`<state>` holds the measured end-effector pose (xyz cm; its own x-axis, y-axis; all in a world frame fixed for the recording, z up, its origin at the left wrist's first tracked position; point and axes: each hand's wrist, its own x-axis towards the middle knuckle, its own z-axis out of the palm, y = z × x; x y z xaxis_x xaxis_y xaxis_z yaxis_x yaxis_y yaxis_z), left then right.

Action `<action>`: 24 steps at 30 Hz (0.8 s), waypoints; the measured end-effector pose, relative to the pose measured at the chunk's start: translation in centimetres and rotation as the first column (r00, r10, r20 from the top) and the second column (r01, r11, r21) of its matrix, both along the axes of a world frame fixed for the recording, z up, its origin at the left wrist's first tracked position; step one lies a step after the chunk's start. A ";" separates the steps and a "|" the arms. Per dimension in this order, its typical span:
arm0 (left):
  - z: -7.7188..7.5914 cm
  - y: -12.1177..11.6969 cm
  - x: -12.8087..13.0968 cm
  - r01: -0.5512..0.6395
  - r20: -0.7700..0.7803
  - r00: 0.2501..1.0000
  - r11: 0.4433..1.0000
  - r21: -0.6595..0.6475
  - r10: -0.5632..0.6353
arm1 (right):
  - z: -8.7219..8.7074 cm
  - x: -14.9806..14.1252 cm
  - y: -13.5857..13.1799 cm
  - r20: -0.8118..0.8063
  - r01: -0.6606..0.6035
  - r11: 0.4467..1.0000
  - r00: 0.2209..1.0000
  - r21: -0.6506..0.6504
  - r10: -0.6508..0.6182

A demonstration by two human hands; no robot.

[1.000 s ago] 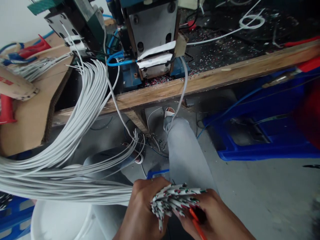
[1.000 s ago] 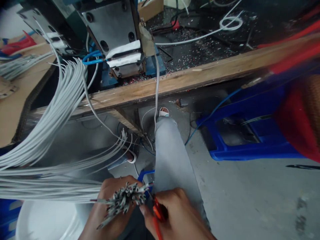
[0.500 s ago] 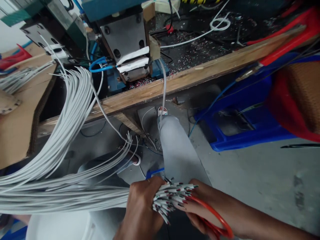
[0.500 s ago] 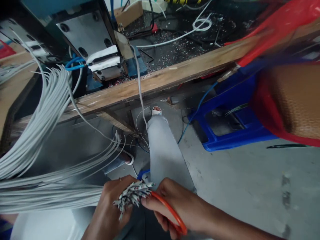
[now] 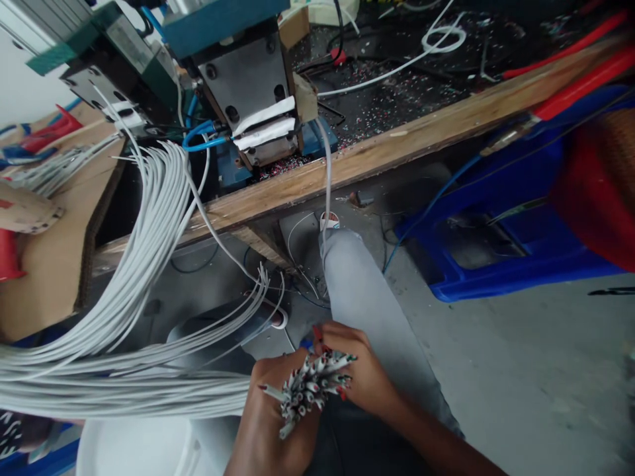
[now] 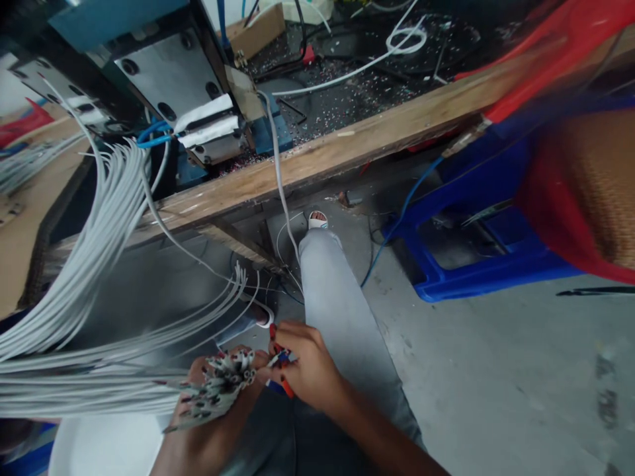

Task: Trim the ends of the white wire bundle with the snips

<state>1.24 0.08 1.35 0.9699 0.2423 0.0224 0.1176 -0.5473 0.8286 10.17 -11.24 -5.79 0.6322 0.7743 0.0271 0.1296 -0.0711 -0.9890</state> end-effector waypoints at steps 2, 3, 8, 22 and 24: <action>0.0 0.0 0.0 0.014 0.002 1.000 1.000 0.006 -0.014 | 0.1 0.9 0.7 0.070 -0.001 0.998 0.998 0.060 -0.003; -0.1 -0.1 -0.1 0.015 0.004 1.000 1.000 0.010 -0.015 | 0.1 1.4 1.0 0.100 -0.009 0.997 0.995 0.081 0.001; -0.6 0.1 -0.7 -0.034 0.027 0.999 0.999 0.040 0.033 | 0.4 2.9 1.1 0.138 -0.090 0.995 0.987 0.052 0.083; 0.8 0.0 0.7 0.201 0.018 0.979 0.974 0.106 -0.204 | 7.9 2.8 -6.9 -0.877 -0.581 0.751 0.481 -0.314 0.006; 0.9 0.1 0.3 0.203 0.018 0.978 0.972 0.116 -0.207 | 8.4 3.0 -6.7 -0.891 -0.593 0.770 0.449 -0.235 0.073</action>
